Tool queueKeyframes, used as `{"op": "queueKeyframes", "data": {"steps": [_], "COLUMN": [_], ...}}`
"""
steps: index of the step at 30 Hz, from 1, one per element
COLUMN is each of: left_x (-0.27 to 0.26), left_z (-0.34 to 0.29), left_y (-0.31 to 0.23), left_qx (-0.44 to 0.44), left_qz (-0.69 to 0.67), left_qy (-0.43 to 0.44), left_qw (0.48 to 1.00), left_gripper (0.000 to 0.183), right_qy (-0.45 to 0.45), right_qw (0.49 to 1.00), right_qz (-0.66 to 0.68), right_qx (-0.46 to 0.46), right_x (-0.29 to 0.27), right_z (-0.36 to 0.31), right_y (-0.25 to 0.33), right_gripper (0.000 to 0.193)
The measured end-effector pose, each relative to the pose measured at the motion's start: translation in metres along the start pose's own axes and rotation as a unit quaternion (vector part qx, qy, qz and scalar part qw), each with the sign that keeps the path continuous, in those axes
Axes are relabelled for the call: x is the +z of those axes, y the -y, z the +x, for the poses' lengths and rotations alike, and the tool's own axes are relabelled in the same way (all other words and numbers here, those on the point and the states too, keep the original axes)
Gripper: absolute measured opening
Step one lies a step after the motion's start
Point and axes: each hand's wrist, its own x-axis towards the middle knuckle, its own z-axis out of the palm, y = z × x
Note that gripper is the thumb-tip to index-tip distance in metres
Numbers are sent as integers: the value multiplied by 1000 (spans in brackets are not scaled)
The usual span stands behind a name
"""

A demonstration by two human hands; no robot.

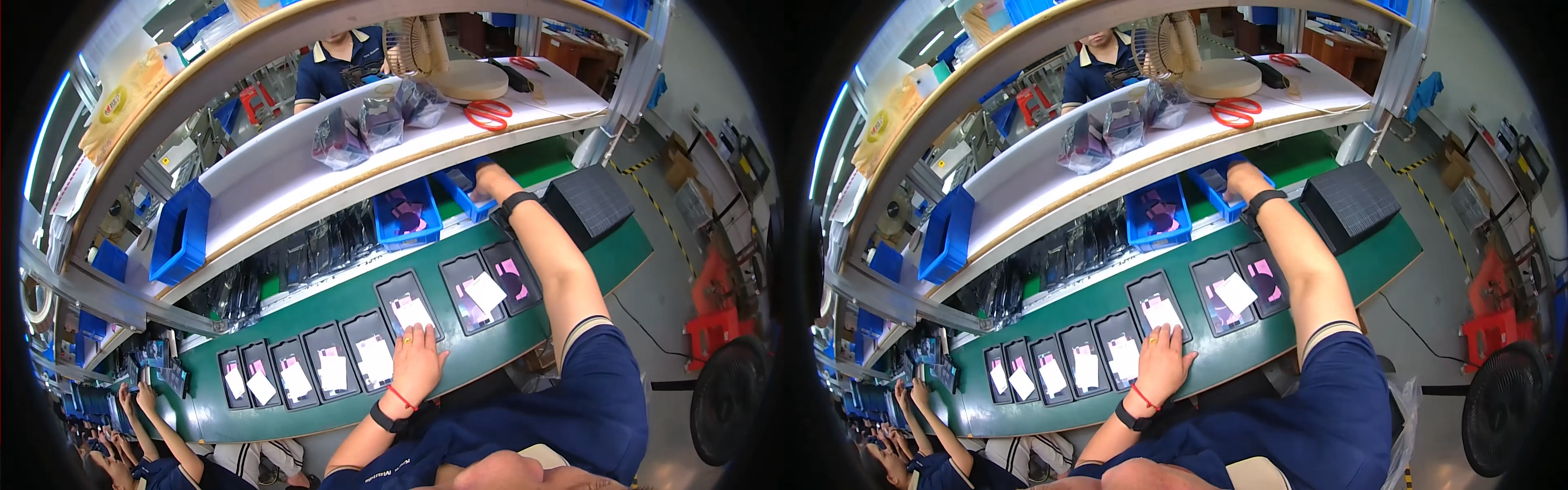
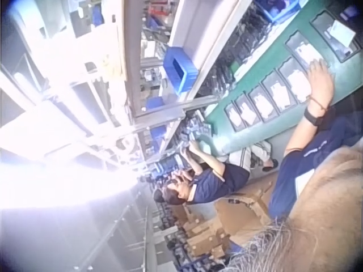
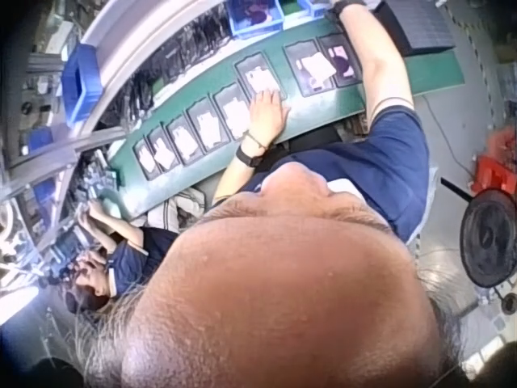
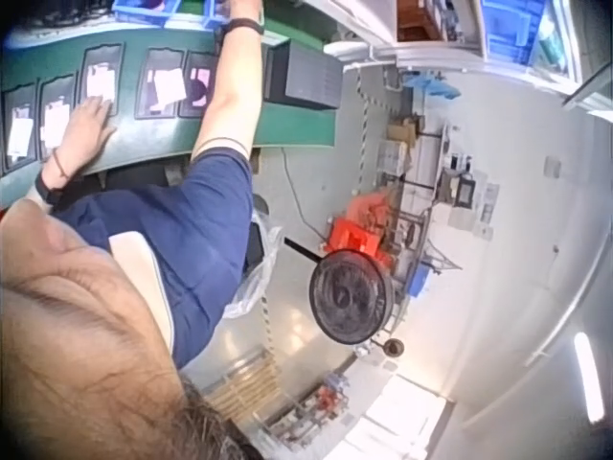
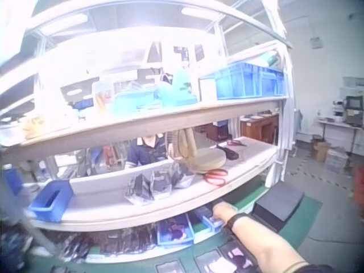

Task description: Packaging electronic components, instruction cards, and accessories into small black boxes at a manufacturing station.

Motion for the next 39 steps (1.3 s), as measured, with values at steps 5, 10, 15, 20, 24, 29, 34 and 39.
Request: {"op": "queueKeyframes", "data": {"steps": [5,10,15,20,24,29,34,39], "left_x": [-3,-2,-2,3,2,-11,-5,24], "left_z": [1,2,1,-4,0,0,36,65], "left_y": [2,4,2,6,1,-1,-39,-49], "left_qx": [4,9,16,5,2,4,129,169], "left_qz": [-1,3,-4,-5,-28,-56,-92,-42], "left_qy": [-20,-26,-35,-44,-34,-65,6,59], "left_qw": [1000,1000,999,999,999,996,987,983], "left_gripper": [55,55,55,55,56,61,69,72], "right_qy": [155,141,136,133,-158,-433,-237,-143], "right_qw": [985,988,985,988,984,838,912,924], "right_qz": [-12,-36,-86,-26,67,188,212,215], "right_qx": [79,40,64,79,39,-274,-260,-282], "right_x": [13,8,7,-1,11,11,85,95], "right_z": [28,17,17,3,3,-147,-215,-230], "right_y": [5,4,9,21,-15,-29,-77,-75], "right_gripper": [47,45,44,42,20,8,22,40]}}
